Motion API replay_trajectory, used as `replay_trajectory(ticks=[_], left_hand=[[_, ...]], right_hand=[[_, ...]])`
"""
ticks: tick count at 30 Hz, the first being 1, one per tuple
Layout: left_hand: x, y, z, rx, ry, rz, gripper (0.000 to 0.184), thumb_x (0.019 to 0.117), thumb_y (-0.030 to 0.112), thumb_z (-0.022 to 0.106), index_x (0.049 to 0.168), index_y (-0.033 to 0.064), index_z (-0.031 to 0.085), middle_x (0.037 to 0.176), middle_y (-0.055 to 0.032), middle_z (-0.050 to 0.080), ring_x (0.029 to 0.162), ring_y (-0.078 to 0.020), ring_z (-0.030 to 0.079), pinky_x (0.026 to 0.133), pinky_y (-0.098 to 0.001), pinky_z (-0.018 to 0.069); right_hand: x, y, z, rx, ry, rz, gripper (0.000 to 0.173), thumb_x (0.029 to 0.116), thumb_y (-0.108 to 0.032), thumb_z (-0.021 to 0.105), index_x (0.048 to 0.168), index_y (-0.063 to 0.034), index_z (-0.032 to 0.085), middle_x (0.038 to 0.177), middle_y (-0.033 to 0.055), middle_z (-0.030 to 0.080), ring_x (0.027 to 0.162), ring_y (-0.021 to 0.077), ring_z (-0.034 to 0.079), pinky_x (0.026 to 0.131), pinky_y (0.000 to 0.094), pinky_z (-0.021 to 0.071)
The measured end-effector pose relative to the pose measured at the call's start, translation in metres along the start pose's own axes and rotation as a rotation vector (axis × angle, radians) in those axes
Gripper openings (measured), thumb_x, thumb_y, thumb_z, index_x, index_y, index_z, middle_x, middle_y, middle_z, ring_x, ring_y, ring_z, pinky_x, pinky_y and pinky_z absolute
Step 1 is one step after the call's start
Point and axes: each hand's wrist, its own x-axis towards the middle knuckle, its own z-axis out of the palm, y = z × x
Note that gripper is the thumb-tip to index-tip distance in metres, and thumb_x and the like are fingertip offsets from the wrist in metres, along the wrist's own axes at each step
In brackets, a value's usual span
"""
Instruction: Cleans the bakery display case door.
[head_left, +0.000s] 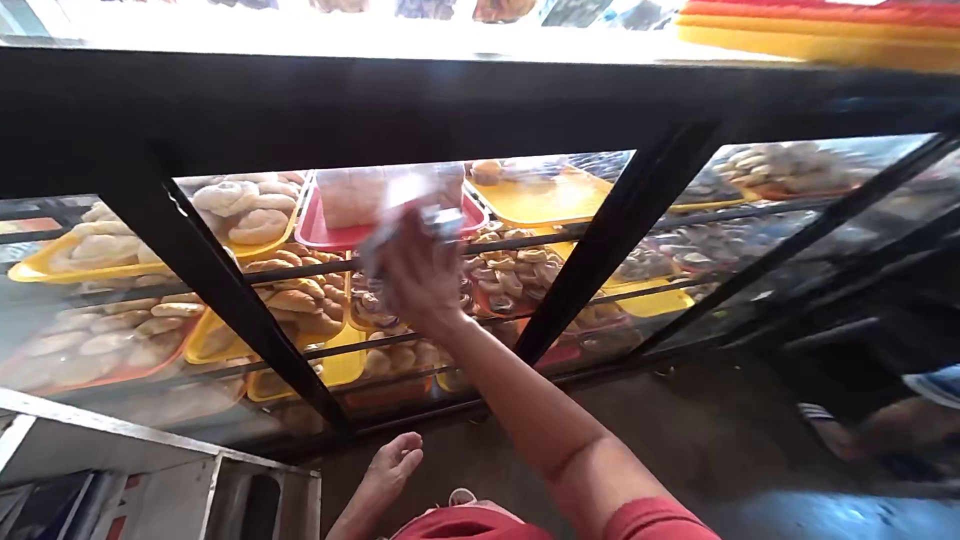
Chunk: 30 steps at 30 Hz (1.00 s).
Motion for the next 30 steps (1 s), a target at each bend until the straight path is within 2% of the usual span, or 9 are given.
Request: replay_trajectory(ticks=[2,4,8,12,17,20,23,27,30], left_hand=[[0.001,0.004,-0.003,0.036,-0.071,0.022,0.041,0.1017,0.025,0.056,0.135,0.0012,0.060,0.131,-0.0147,0.065,0.117,-0.0189,0.066,0.103,-0.0375,0.0528],[-0.002,-0.002,-0.014,0.021,-0.035,0.035,0.041,0.1019,0.025,0.057,0.134,0.0016,0.061,0.132,-0.0138,0.066,0.118,-0.0186,0.066,0.104,-0.0380,0.0529],[-0.031,-0.046,-0.038,-0.074,0.262,-0.090,0.039,0.1011,0.022,0.057,0.133,0.0004,0.061,0.129,-0.0168,0.067,0.115,-0.0254,0.067,0.100,-0.0449,0.0544],[-0.058,-0.070,-0.052,-0.185,0.471,-0.181,0.037,0.1038,0.018,0.054,0.134,-0.0030,0.058,0.129,-0.0201,0.065,0.109,-0.0261,0.067,0.094,-0.0436,0.0553],[-0.039,-0.052,-0.052,-0.178,0.490,-0.125,0.035,0.1032,0.016,0.056,0.132,-0.0021,0.060,0.129,-0.0183,0.066,0.112,-0.0244,0.067,0.097,-0.0414,0.0548],[-0.013,-0.023,-0.043,-0.127,0.359,-0.016,0.039,0.1019,0.016,0.055,0.135,-0.0034,0.059,0.134,-0.0198,0.063,0.120,-0.0258,0.065,0.104,-0.0423,0.0522],[-0.004,-0.010,-0.035,-0.118,0.234,0.027,0.039,0.1022,0.018,0.056,0.136,-0.0019,0.059,0.136,-0.0181,0.063,0.123,-0.0226,0.064,0.106,-0.0395,0.0515],[-0.013,-0.041,-0.037,-0.104,0.266,-0.027,0.041,0.1016,0.022,0.056,0.136,-0.0012,0.059,0.133,-0.0180,0.065,0.119,-0.0236,0.065,0.104,-0.0414,0.0529],[-0.026,-0.064,-0.041,-0.126,0.393,-0.133,0.038,0.1026,0.018,0.056,0.134,-0.0032,0.059,0.131,-0.0212,0.065,0.115,-0.0276,0.066,0.099,-0.0449,0.0535]], right_hand=[[-0.005,0.002,0.006,0.034,-0.082,-0.180,0.053,0.0907,-0.026,0.073,0.142,-0.0251,0.058,0.151,0.0084,0.054,0.140,0.0308,0.049,0.117,0.0644,0.0247],[0.002,0.039,-0.009,-0.024,0.027,-0.095,0.054,0.0898,-0.034,0.071,0.140,-0.0172,0.060,0.151,0.0136,0.053,0.140,0.0332,0.048,0.114,0.0623,0.0314],[-0.001,0.138,-0.055,-0.227,0.131,0.364,0.073,0.1012,-0.045,0.050,0.158,-0.0024,0.034,0.166,0.0265,0.022,0.155,0.0439,0.017,0.121,0.0676,0.0129],[0.020,0.088,-0.035,-0.196,0.164,0.553,0.086,0.1007,-0.048,0.046,0.160,0.0054,0.016,0.168,0.0298,0.005,0.157,0.0445,0.002,0.124,0.0631,0.0032],[0.049,-0.055,0.025,0.038,0.026,0.109,0.067,0.0882,-0.028,0.067,0.147,-0.0014,0.050,0.159,0.0210,0.040,0.148,0.0425,0.034,0.116,0.0667,0.0229],[0.056,-0.080,0.042,0.121,-0.041,-0.210,0.054,0.0936,-0.017,0.064,0.147,-0.0111,0.056,0.153,0.0058,0.054,0.146,0.0247,0.042,0.124,0.0566,0.0149],[0.050,-0.041,0.029,0.185,-0.102,-0.369,0.054,0.0966,-0.017,0.062,0.149,-0.0103,0.053,0.158,0.0049,0.048,0.151,0.0232,0.036,0.127,0.0551,0.0132],[0.030,0.069,-0.023,-0.033,0.015,-0.189,0.064,0.0960,-0.035,0.064,0.151,-0.0066,0.047,0.160,0.0141,0.043,0.150,0.0314,0.036,0.120,0.0579,0.0268],[-0.001,0.147,-0.050,-0.212,0.077,-0.028,0.064,0.1001,-0.043,0.056,0.150,-0.0052,0.046,0.158,0.0225,0.043,0.149,0.0402,0.035,0.119,0.0648,0.0241]])
